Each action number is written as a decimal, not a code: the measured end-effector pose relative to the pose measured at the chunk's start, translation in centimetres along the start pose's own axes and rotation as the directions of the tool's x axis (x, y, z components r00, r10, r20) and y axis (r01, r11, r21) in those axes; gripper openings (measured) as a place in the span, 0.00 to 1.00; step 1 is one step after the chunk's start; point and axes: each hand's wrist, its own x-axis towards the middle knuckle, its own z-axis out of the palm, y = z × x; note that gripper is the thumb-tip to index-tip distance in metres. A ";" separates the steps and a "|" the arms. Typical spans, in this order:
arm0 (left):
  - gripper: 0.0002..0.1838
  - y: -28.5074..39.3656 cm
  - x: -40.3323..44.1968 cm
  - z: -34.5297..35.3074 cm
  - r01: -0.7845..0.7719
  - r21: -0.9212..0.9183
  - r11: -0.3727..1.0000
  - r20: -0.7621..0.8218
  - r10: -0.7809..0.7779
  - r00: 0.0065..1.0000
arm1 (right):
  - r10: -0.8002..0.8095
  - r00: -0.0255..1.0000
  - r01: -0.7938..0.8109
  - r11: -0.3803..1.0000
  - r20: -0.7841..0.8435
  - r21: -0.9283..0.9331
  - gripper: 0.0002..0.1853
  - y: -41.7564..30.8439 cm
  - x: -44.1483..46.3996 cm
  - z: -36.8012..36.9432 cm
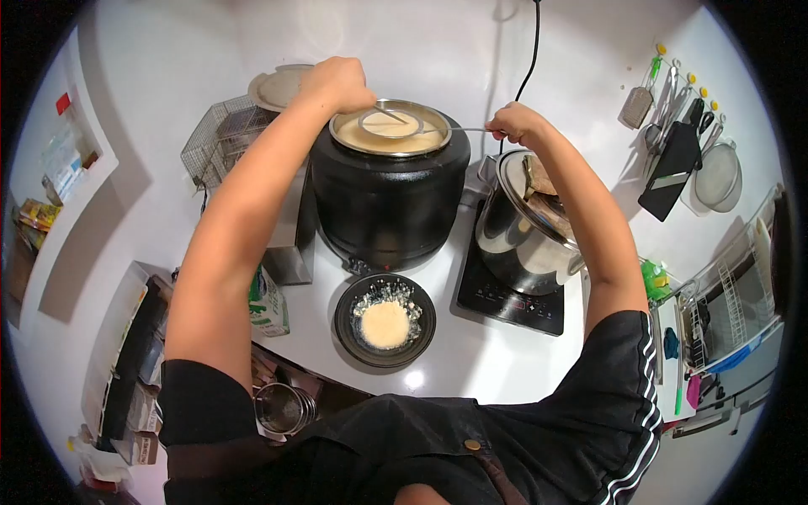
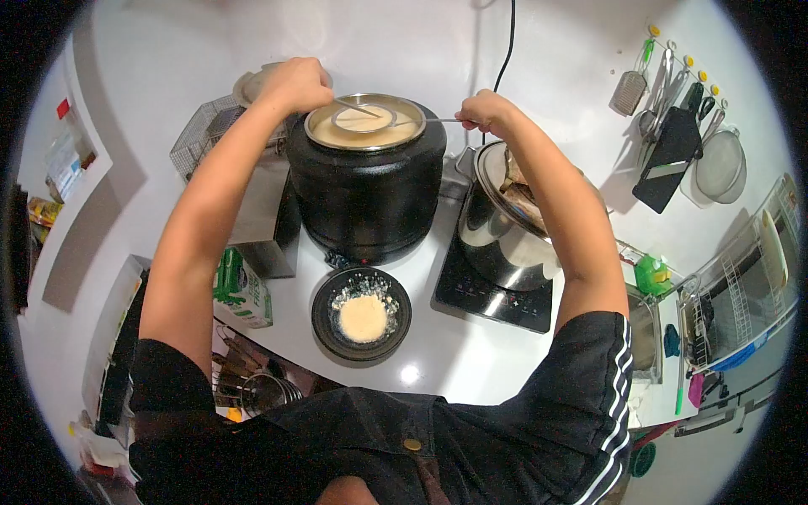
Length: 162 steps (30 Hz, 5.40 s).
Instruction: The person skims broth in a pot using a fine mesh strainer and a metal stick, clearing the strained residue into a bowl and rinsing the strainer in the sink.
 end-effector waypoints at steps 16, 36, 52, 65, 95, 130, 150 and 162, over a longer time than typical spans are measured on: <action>0.12 -0.7 -0.3 0.6 0.007 0.030 1.000 -0.078 -0.005 0.997 | -0.025 1.000 0.026 0.989 0.010 -0.145 0.18 0.2 0.9 -0.3; 0.16 -0.4 -1.1 -1.5 0.091 0.053 0.994 -0.024 -0.089 0.996 | -0.053 0.999 0.052 0.981 0.002 -0.185 0.18 -0.2 0.8 -1.5; 0.11 -2.9 -1.1 -0.3 -0.022 -0.030 0.999 0.016 0.022 1.000 | -0.022 0.998 0.041 0.942 0.061 -0.332 0.20 0.4 1.5 -1.6; 0.13 -2.8 -1.6 -1.6 0.066 0.044 0.997 0.058 -0.068 0.996 | 0.053 0.999 -0.051 0.979 0.006 -0.199 0.18 -1.3 0.6 -1.9; 0.12 -1.5 -1.2 -1.1 0.049 0.010 0.999 -0.074 -0.048 0.996 | -0.035 0.996 0.055 0.958 0.079 -0.280 0.17 -1.1 1.3 -1.9; 0.12 -1.9 -1.9 -1.6 0.014 0.016 1.000 -0.009 -0.014 1.000 | 0.020 0.999 -0.025 0.990 -0.035 -0.137 0.18 -1.0 -0.2 -1.8; 0.12 -2.9 -2.5 -1.5 0.100 0.077 0.992 -0.029 -0.098 0.995 | -0.010 1.000 0.012 0.970 0.007 -0.243 0.17 -0.6 1.1 -2.0; 0.10 -3.9 -3.1 -0.7 0.085 -0.028 0.996 -0.170 -0.088 0.981 | -0.090 0.990 0.054 0.954 -0.109 -0.296 0.10 -0.8 0.8 -2.5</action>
